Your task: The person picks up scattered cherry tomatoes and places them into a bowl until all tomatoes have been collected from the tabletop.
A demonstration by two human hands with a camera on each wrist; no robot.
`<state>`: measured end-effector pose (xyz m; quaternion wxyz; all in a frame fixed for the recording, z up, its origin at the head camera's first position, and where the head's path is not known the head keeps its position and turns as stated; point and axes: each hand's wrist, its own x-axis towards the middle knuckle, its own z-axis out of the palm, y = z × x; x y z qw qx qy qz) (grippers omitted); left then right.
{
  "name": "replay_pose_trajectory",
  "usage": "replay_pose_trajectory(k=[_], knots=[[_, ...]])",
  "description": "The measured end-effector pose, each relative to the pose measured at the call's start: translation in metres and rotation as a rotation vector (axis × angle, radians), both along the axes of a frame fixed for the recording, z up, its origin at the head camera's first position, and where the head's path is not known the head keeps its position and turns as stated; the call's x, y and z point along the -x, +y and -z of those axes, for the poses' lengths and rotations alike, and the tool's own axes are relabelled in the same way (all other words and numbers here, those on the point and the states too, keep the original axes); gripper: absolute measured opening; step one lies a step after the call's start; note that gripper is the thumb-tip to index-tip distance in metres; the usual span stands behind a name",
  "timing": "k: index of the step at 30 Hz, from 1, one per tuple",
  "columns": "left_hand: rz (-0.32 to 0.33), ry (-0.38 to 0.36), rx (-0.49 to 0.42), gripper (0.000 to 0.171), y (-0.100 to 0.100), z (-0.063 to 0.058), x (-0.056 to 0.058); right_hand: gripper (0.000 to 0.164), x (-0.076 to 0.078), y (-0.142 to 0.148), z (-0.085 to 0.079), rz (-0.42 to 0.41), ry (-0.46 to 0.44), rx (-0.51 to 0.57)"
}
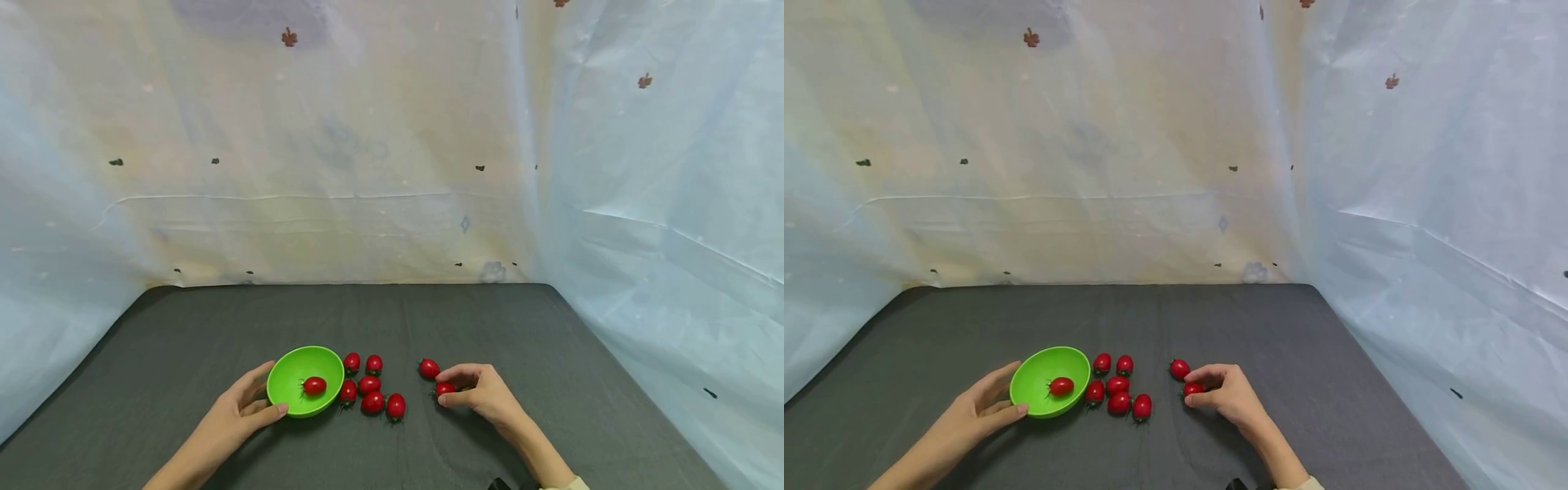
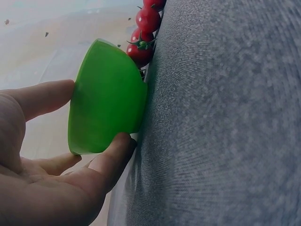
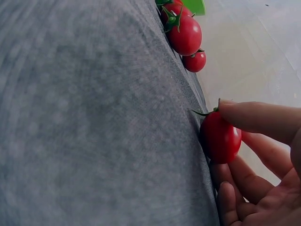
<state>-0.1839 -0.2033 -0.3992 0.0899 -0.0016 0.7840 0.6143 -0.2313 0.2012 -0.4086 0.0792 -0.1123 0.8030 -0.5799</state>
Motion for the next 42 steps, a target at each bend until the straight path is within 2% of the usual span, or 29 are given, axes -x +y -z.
replay_pose_trajectory(k=[7,16,26,42], knots=[[0.000,-0.001,-0.011,0.081,0.0017,-0.0007,-0.0009,0.035,-0.0021,0.0018,-0.0005,-0.028,-0.008,-0.022],[0.004,-0.001,-0.012,0.081,0.0025,-0.0015,-0.0006,0.034,-0.0009,0.0039,0.0012,-0.011,-0.005,-0.042],[0.003,0.004,0.005,0.081,0.0019,-0.0004,0.0004,0.031,0.0003,0.0030,-0.0010,0.099,0.026,-0.099],[-0.004,0.004,0.008,0.081,0.0005,-0.0002,0.0000,0.032,-0.0003,-0.0001,-0.0009,0.089,0.011,-0.056]])
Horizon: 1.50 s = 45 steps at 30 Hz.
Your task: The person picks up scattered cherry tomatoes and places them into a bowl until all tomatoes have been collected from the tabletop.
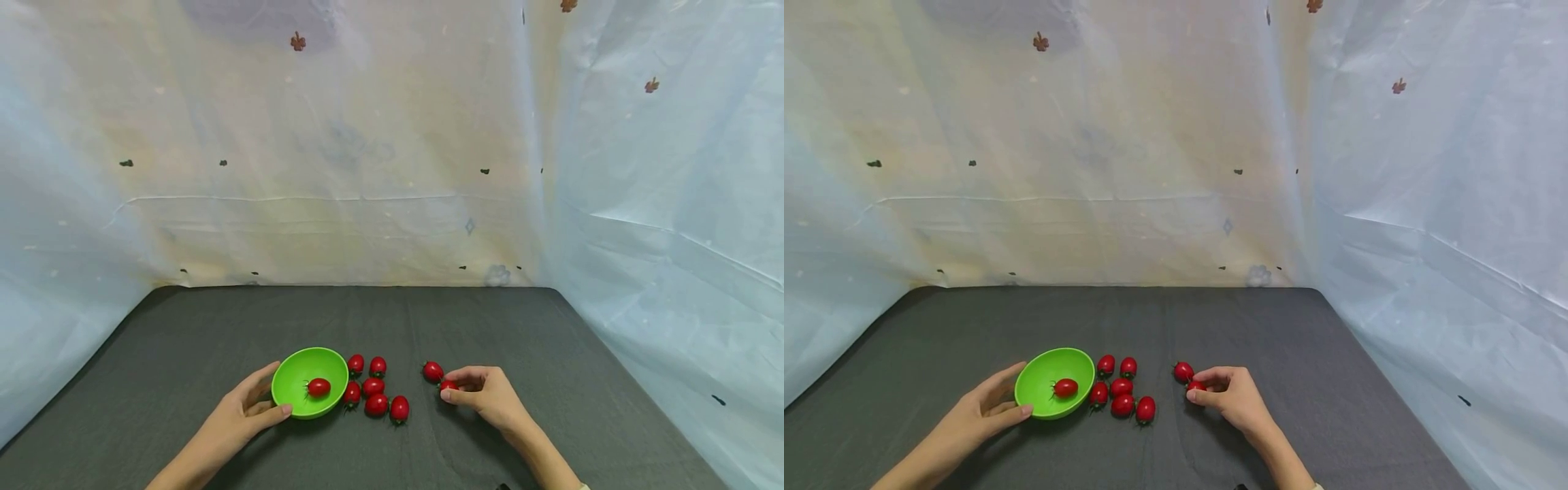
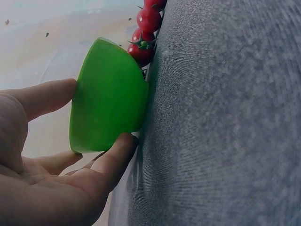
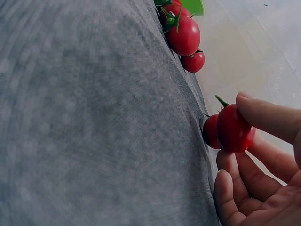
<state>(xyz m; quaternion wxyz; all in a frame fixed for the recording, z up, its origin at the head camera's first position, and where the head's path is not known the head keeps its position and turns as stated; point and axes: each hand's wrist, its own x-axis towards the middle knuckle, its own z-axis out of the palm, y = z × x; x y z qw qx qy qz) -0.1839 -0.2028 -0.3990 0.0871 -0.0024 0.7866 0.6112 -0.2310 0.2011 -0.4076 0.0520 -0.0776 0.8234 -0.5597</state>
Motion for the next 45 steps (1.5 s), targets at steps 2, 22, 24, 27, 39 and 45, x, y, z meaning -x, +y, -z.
replay_pose_trajectory(k=[2,22,24,27,39,45], knots=[[0.002,0.000,-0.006,0.081,0.000,0.000,0.000,0.031,-0.001,0.000,0.000,0.001,0.002,0.009],[0.016,-0.009,-0.029,0.084,0.000,-0.002,0.000,0.035,-0.004,-0.015,-0.005,-0.004,0.022,0.085],[0.013,-0.017,-0.041,0.085,0.000,-0.002,0.000,0.036,-0.006,-0.020,-0.008,-0.023,0.005,0.106],[0.021,-0.011,-0.047,0.085,0.000,-0.001,0.000,0.037,-0.008,-0.029,-0.013,-0.065,-0.022,0.118],[0.024,0.019,-0.019,0.081,0.001,-0.004,0.000,0.032,-0.005,-0.071,-0.048,-0.250,-0.010,0.048],[0.030,0.009,-0.020,0.081,0.001,-0.002,-0.002,0.026,-0.003,-0.095,-0.053,-0.306,0.029,0.075]])
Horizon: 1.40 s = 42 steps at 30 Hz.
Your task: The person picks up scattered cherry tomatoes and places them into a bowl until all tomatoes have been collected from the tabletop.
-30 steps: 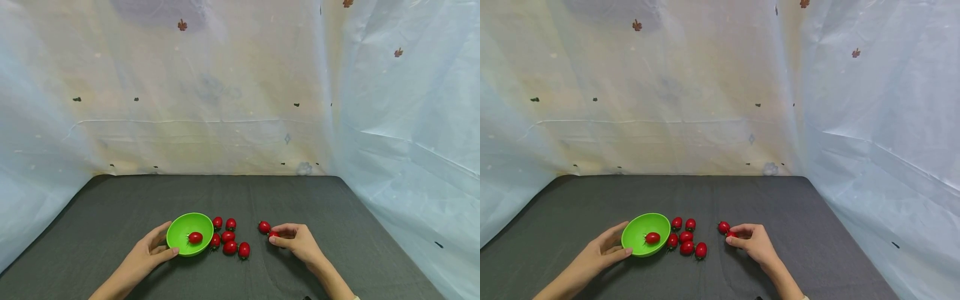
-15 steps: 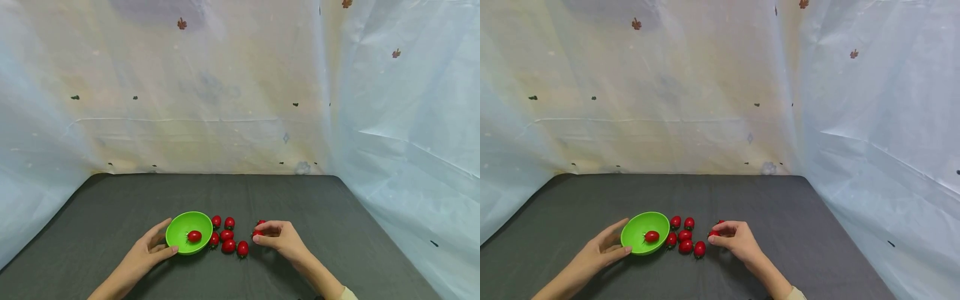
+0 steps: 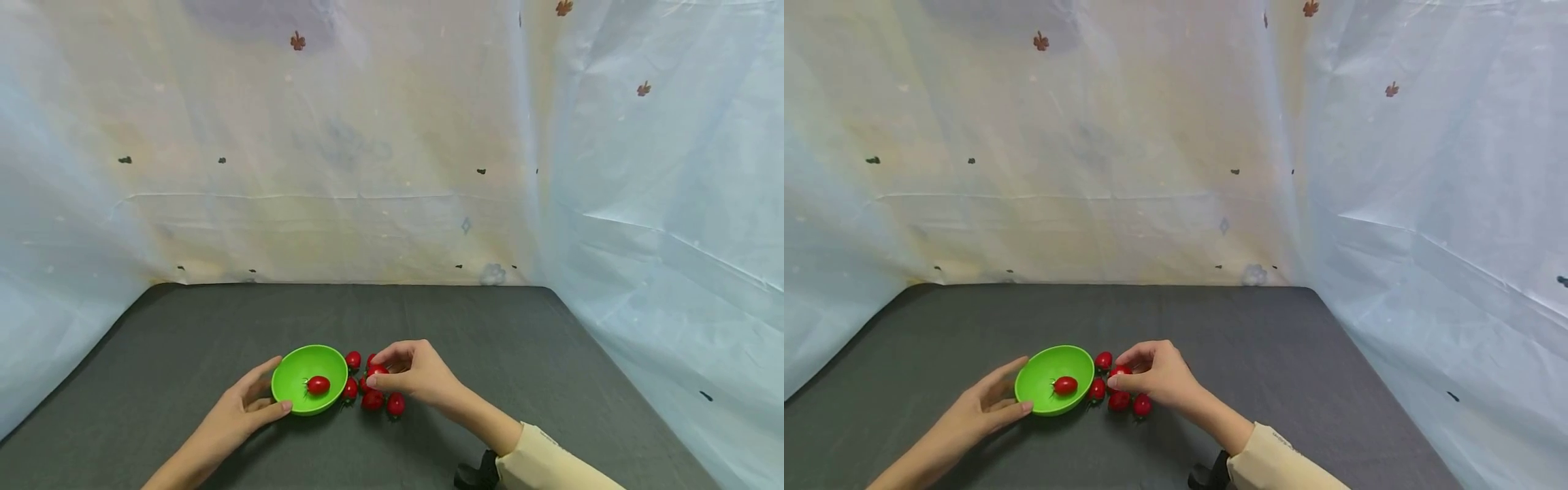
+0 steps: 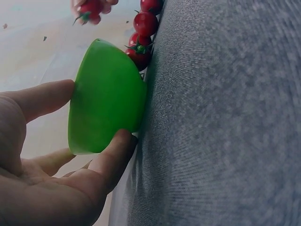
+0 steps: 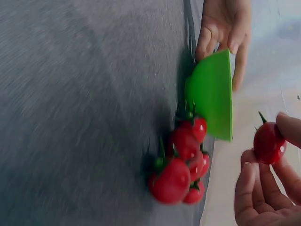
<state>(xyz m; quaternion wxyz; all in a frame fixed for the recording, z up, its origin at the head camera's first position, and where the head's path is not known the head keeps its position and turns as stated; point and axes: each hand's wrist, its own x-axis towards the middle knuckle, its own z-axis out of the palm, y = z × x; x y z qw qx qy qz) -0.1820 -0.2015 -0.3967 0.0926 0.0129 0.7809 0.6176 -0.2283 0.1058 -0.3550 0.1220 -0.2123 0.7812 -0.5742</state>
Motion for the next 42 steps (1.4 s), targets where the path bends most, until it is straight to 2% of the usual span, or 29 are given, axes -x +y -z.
replay_pose_trajectory(k=[9,23,32,42], knots=[[-0.007,0.000,-0.004,0.080,0.000,0.003,0.001,0.020,0.002,-0.030,0.002,0.001,0.035,0.070],[-0.014,-0.002,0.010,0.082,0.001,0.001,0.002,0.020,0.004,-0.051,0.002,-0.022,0.087,0.052],[0.004,0.007,-0.019,0.080,0.001,0.005,0.003,0.023,-0.005,-0.056,-0.011,-0.017,0.096,0.011],[-0.016,0.010,-0.023,0.079,0.000,0.004,0.001,0.026,0.010,-0.062,0.013,-0.059,0.081,0.009]])
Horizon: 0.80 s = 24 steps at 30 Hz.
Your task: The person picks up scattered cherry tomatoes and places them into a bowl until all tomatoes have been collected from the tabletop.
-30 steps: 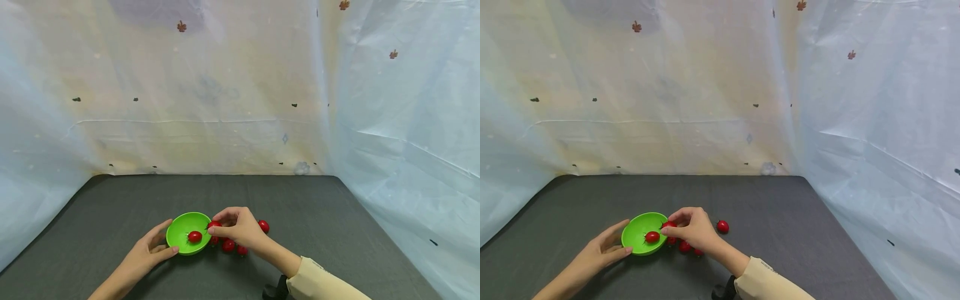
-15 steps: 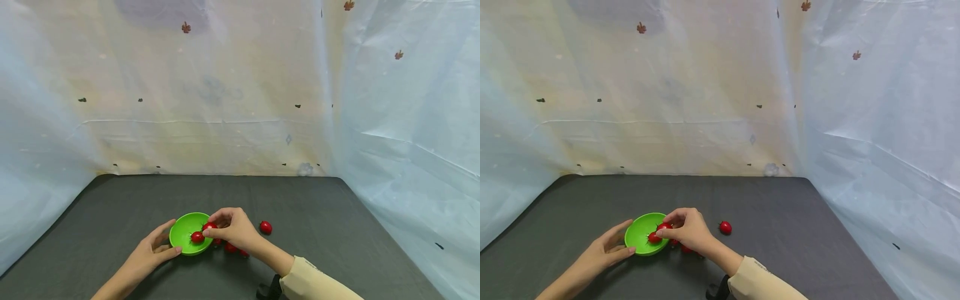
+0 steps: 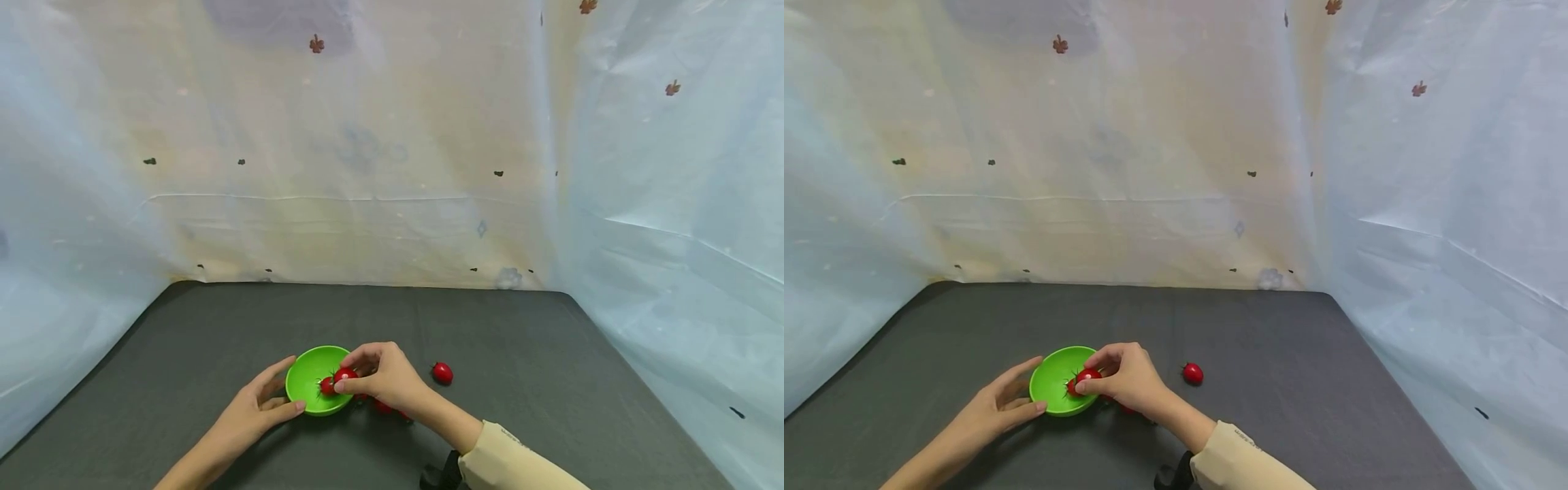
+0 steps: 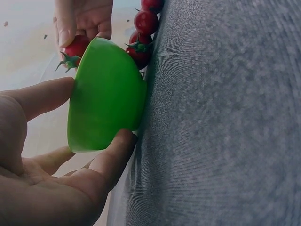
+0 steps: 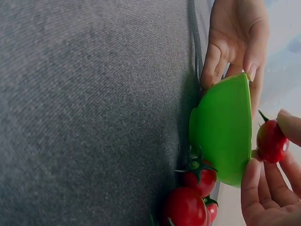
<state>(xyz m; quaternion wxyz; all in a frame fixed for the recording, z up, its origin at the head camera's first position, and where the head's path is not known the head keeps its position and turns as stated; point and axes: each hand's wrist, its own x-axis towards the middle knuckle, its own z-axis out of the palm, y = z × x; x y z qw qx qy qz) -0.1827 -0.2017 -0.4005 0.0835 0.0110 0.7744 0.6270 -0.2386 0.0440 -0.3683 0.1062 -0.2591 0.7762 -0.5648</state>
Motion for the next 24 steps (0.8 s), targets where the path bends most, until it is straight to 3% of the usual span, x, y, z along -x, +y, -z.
replay_pose_trajectory(k=[5,12,19,24], knots=[[0.035,0.017,-0.024,0.080,0.000,-0.002,0.001,0.027,-0.003,-0.001,-0.005,0.004,-0.007,-0.014],[0.062,0.026,-0.048,0.081,0.000,-0.005,0.002,0.026,-0.020,-0.002,-0.030,-0.032,-0.006,0.012],[0.056,0.030,-0.035,0.081,-0.001,-0.004,0.000,0.026,-0.004,0.001,-0.007,-0.061,-0.008,0.034],[0.038,0.027,-0.022,0.081,-0.001,-0.002,-0.001,0.025,-0.004,0.011,-0.007,-0.027,-0.041,0.079]])
